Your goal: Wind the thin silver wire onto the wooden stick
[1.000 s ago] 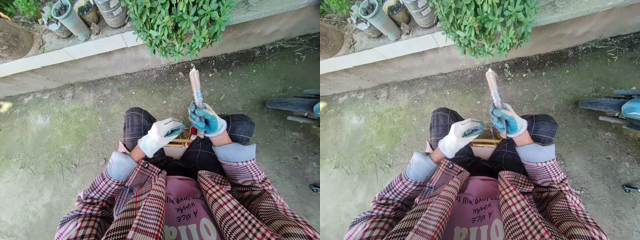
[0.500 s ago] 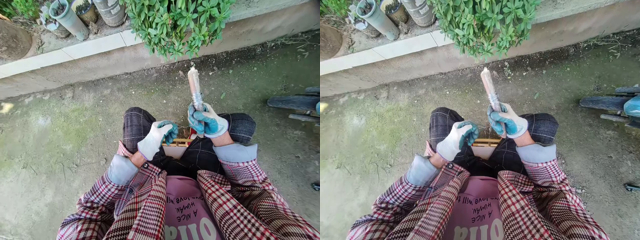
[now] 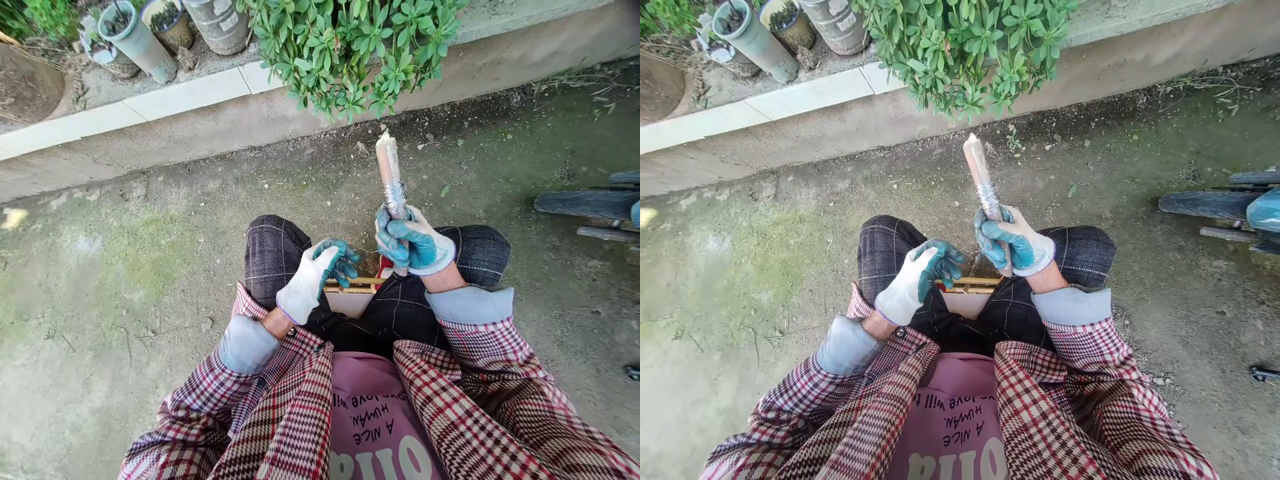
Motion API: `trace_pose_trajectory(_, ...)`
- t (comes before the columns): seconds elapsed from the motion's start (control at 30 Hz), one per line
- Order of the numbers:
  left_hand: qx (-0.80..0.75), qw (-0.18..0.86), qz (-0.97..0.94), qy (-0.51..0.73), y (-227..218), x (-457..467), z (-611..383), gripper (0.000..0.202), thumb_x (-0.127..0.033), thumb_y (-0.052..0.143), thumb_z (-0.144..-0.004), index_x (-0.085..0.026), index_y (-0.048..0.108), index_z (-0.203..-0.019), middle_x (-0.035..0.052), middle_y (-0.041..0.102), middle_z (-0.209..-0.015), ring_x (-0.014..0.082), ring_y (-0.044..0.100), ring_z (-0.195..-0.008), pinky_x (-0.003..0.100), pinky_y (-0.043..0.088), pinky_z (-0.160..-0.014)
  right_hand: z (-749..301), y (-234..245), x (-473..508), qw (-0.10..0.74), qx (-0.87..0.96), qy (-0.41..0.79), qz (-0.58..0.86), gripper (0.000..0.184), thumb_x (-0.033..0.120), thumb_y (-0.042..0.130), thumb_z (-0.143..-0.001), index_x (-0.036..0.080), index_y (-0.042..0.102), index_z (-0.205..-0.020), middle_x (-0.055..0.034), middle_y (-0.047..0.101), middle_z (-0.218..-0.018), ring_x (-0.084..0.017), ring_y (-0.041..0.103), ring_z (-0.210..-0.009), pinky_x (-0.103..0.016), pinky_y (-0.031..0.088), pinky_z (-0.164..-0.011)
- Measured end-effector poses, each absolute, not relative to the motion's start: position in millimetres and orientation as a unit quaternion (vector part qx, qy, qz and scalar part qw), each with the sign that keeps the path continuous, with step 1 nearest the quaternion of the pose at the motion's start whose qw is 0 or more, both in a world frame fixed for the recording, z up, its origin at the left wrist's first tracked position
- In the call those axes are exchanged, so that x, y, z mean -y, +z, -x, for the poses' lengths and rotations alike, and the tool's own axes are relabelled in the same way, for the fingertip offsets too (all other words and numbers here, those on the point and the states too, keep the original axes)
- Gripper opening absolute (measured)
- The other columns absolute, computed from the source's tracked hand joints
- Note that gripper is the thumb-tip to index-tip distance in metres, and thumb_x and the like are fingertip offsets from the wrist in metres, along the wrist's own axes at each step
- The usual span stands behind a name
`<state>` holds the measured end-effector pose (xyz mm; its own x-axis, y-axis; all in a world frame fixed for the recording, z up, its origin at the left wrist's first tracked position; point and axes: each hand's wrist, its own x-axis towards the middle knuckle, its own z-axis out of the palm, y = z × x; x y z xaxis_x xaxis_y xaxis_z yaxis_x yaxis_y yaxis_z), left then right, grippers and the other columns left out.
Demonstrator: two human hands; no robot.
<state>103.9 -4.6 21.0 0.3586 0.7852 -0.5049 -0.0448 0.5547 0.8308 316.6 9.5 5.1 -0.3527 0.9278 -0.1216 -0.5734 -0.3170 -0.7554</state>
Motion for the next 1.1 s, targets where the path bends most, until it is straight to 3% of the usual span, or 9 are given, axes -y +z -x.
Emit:
trace_pose_trajectory(0.1, -0.530, 0.590, -0.520, 0.318, 12.5, 7.5, -98.6, 0.022, -0.026, 0.061, -0.086, -0.016, 0.066, -0.105, 0.0077, 0.073, -0.102, 0.0147, 0.070, -0.079, 0.027, 0.059, -0.069, -316.5, 4.9, -9.9, 0.495, 0.308, 0.764, 0.276, 0.020, 0.028, 0.075, -0.080, 0.016, 0.062, -0.090, 0.0065, 0.056, -0.054, -0.007, 0.041, -0.034, -0.018, 0.036, -0.029)
trace_pose_trajectory(0.17, -0.528, 0.471, -0.631, 0.319, 3.6, 9.7, -95.7, 0.033, -0.015, 0.060, -0.084, -0.019, 0.065, -0.117, 0.0068, 0.072, -0.115, 0.0148, 0.071, -0.094, 0.027, 0.059, -0.084, -316.0, 5.0, -9.7, 0.494, 0.308, 0.766, 0.272, 0.019, 0.027, 0.074, -0.080, 0.016, 0.062, -0.090, 0.0064, 0.056, -0.055, -0.007, 0.040, -0.034, -0.018, 0.036, -0.030)
trace_pose_trajectory(0.27, -0.467, 0.339, -0.766, 0.283, -8.1, 11.4, -92.9, 0.042, -0.013, 0.059, -0.088, -0.021, 0.060, -0.130, 0.0080, 0.067, -0.131, 0.0164, 0.068, -0.112, 0.028, 0.056, -0.098, -315.2, 5.8, -9.2, 0.492, 0.308, 0.767, 0.272, 0.020, 0.027, 0.075, -0.080, 0.017, 0.061, -0.089, 0.0064, 0.056, -0.056, -0.006, 0.040, -0.034, -0.018, 0.035, -0.030)
trace_pose_trajectory(0.4, -0.395, 0.242, -0.854, 0.239, -20.6, 9.7, -94.1, 0.040, -0.015, 0.056, -0.092, -0.020, 0.058, -0.132, 0.0096, 0.066, -0.134, 0.0194, 0.065, -0.122, 0.031, 0.055, -0.104, -315.0, 6.0, -9.8, 0.498, 0.295, 0.770, 0.269, 0.024, 0.029, 0.076, -0.079, 0.018, 0.058, -0.089, 0.0079, 0.054, -0.055, -0.005, 0.037, -0.033, -0.017, 0.032, -0.030)
trace_pose_trajectory(0.67, -0.433, 0.291, -0.812, 0.261, -24.1, 11.9, -94.5, 0.026, -0.025, 0.062, -0.091, -0.021, 0.067, -0.116, 0.0086, 0.074, -0.111, 0.0205, 0.071, -0.102, 0.032, 0.056, -0.094, -317.1, 5.0, -12.4, 0.495, 0.274, 0.784, 0.255, 0.025, 0.027, 0.076, -0.079, 0.020, 0.055, -0.089, 0.0089, 0.053, -0.056, -0.005, 0.034, -0.033, -0.016, 0.032, -0.030)
trace_pose_trajectory(1.1, -0.418, 0.271, -0.833, 0.242, -13.6, 2.7, -96.9, 0.022, -0.030, 0.058, -0.096, -0.023, 0.073, -0.111, 0.0067, 0.072, -0.105, 0.0178, 0.069, -0.095, 0.028, 0.053, -0.088, -317.5, 5.1, -12.1, 0.496, 0.273, 0.785, 0.251, 0.024, 0.028, 0.075, -0.079, 0.020, 0.054, -0.089, 0.0090, 0.053, -0.056, -0.004, 0.032, -0.033, -0.016, 0.030, -0.028)
